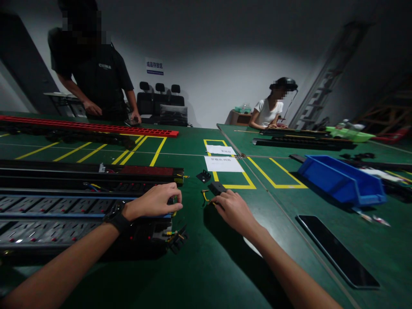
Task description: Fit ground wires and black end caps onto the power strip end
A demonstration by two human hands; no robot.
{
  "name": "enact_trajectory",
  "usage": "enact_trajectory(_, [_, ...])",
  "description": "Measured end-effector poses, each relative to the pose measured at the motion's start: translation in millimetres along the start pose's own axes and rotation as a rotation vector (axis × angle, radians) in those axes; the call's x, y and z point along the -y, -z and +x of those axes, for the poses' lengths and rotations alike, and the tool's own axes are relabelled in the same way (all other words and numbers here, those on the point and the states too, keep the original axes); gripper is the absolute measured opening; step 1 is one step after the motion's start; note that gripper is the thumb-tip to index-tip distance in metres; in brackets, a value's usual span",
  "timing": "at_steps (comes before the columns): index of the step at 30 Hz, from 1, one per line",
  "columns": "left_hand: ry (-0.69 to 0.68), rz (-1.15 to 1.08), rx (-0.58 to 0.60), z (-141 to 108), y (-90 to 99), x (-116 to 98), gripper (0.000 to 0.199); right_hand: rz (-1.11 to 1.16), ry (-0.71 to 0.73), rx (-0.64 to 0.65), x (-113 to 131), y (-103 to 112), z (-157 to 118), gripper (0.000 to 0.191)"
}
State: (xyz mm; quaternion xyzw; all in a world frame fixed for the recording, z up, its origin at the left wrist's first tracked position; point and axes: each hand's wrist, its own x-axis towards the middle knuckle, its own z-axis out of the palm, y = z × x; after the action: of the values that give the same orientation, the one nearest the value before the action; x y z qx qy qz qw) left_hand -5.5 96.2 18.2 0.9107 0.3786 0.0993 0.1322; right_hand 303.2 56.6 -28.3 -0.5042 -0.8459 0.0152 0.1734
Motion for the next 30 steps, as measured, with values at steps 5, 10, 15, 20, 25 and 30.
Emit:
enact_trajectory(5, [-0.003, -0.009, -0.004, 0, -0.4, 0, 0.02, 0.008, -0.023, 0.007, 2, 6, 2, 0.027])
enact_trajectory(10, [0.001, 0.006, -0.004, 0, -1.3, 0, 0.018, 0.099, -0.08, 0.018, 4, 4, 2, 0.026])
enact_trajectory(15, [-0.004, 0.006, -0.005, 0, -1.1, 1, 0.019, 0.635, -0.274, 0.04, 4, 11, 3, 0.031])
enact_trajectory(20, [-0.013, 0.012, 0.0, -1, -0.8, 1, 0.023, 1.153, -0.37, 0.06, 8, 26, 2, 0.044])
enact_trajectory(25, [-0.019, 0.02, -0.016, -1, -1.3, 1, 0.023, 1.115, -0.338, 0.073, 14, 20, 4, 0.038])
enact_trajectory(30, [-0.013, 0.019, -0.019, -1, -0.8, 0, 0.023, 0.591, -0.124, 0.077, 23, 6, 1, 0.017])
